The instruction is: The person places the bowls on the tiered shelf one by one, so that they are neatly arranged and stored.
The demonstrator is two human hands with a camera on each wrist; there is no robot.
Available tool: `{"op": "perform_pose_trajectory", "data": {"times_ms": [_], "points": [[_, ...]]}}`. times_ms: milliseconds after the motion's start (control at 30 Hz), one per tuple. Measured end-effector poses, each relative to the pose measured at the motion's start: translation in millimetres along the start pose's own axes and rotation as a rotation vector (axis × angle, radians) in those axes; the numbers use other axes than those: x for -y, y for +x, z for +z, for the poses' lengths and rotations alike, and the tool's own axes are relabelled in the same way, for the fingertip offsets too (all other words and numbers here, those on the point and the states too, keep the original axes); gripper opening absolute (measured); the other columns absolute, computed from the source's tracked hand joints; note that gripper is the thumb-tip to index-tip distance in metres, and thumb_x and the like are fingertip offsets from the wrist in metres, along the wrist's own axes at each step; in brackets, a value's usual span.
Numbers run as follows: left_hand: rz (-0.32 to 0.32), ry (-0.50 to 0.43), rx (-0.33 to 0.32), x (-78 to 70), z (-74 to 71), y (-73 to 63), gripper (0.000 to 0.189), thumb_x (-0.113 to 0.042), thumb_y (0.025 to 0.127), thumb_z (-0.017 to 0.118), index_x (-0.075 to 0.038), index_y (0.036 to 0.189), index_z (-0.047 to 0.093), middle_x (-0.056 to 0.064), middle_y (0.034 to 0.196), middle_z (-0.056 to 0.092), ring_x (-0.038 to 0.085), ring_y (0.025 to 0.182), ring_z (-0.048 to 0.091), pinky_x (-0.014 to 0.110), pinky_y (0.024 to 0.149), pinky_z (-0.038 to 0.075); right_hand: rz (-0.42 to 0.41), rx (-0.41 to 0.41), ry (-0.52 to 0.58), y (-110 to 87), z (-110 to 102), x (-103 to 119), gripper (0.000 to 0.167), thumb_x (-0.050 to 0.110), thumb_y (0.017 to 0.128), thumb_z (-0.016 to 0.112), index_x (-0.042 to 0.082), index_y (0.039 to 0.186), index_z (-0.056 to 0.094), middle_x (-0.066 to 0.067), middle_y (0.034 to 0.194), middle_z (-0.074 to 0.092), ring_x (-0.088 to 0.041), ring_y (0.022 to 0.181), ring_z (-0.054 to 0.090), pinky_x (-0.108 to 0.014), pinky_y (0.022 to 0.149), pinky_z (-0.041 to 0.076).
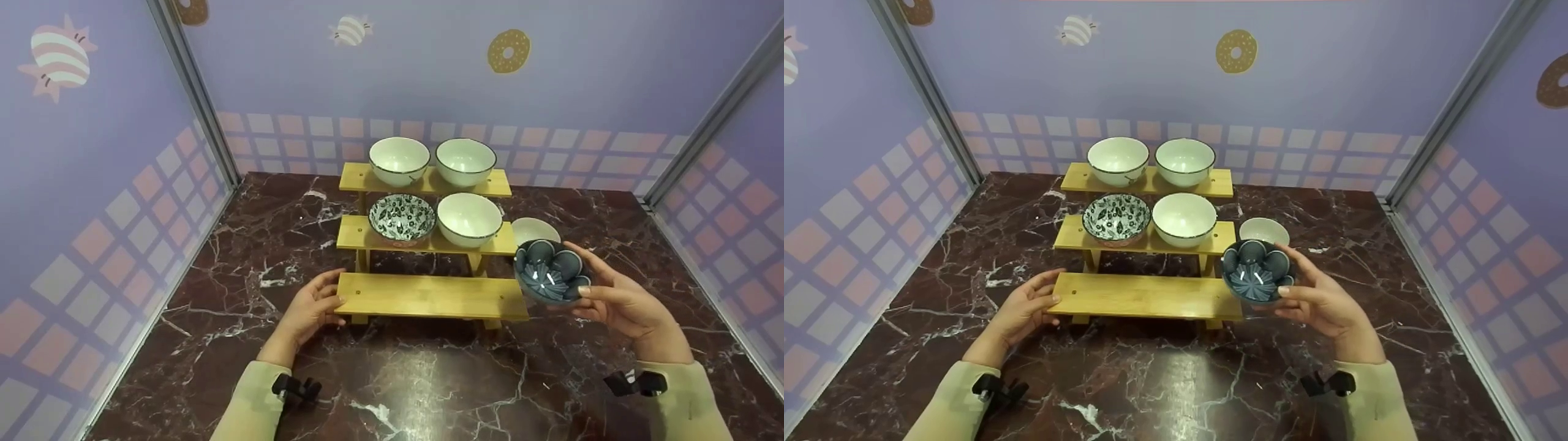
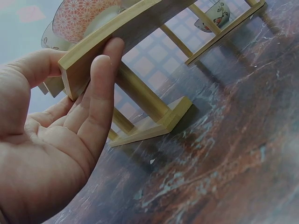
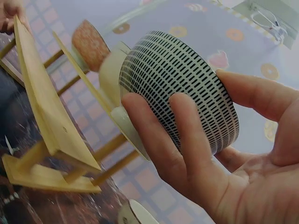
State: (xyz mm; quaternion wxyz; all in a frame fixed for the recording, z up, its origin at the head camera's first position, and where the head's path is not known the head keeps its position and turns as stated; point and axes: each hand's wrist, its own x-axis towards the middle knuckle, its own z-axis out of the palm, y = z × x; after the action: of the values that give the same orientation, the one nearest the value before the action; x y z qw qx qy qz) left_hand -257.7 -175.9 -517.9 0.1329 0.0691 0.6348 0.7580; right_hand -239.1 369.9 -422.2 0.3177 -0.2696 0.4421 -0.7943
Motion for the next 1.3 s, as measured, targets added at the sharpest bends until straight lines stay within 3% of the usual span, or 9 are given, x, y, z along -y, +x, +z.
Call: {"op": "perform_pose_trajectory", "data": {"times_ms": [233, 367, 733, 1067, 1300], "points": [[-0.006, -0.003, -0.007, 0.4, -0.3, -0.7, 0.072, 0.002, 0.095, 0.06, 0.001, 0.159, 0.028, 0.009, 0.124, 0.063, 0.016, 0.08, 0.071, 0.026, 0.061, 0.061, 0.049, -0.046, -0.06, 18.2, 15.0, -10.9, 0.079, -0.015, 0.102, 0.029, 0.031, 0.165, 0.017, -0.013, 0.148, 0.046, -0.023, 0.109, 0.073, -0.031, 0.092, 0.062], [-0.01, -0.015, 0.0, 0.6, -0.3, -0.6, 0.073, 0.002, 0.095, 0.061, 0.001, 0.159, 0.026, 0.009, 0.124, 0.062, 0.017, 0.081, 0.071, 0.026, 0.061, 0.061, 0.064, -0.027, -0.051, 31.2, 19.8, -18.6, 0.08, -0.015, 0.101, 0.031, 0.032, 0.165, 0.019, -0.014, 0.146, 0.046, -0.021, 0.108, 0.074, -0.032, 0.094, 0.061], [-0.011, -0.02, 0.003, -0.2, 0.8, 0.2, 0.073, 0.002, 0.094, 0.061, 0.002, 0.159, 0.026, 0.01, 0.123, 0.062, 0.017, 0.08, 0.071, 0.026, 0.061, 0.062, 0.102, 0.013, -0.049, 68.3, 33.5, -38.4, 0.08, -0.015, 0.099, 0.036, 0.025, 0.165, 0.017, -0.016, 0.15, 0.041, -0.029, 0.111, 0.073, -0.033, 0.09, 0.064], [-0.008, -0.025, 0.01, 0.5, 0.5, 0.7, 0.073, 0.003, 0.095, 0.06, 0.003, 0.159, 0.024, 0.009, 0.122, 0.062, 0.017, 0.08, 0.071, 0.026, 0.061, 0.061, 0.198, -0.042, -0.103, 105.8, 48.3, -57.7, 0.083, -0.011, 0.098, 0.049, 0.026, 0.165, 0.017, -0.014, 0.151, 0.037, -0.034, 0.107, 0.074, -0.026, 0.079, 0.064], [-0.011, -0.021, 0.003, 0.7, -0.8, 0.1, 0.072, 0.001, 0.096, 0.06, 0.0, 0.16, 0.026, 0.009, 0.124, 0.062, 0.017, 0.081, 0.071, 0.026, 0.061, 0.061, 0.224, -0.029, -0.09, 131.9, 58.6, -68.3, 0.086, -0.01, 0.097, 0.052, 0.025, 0.166, 0.013, -0.018, 0.152, 0.038, -0.038, 0.106, 0.074, -0.028, 0.081, 0.065]]}}
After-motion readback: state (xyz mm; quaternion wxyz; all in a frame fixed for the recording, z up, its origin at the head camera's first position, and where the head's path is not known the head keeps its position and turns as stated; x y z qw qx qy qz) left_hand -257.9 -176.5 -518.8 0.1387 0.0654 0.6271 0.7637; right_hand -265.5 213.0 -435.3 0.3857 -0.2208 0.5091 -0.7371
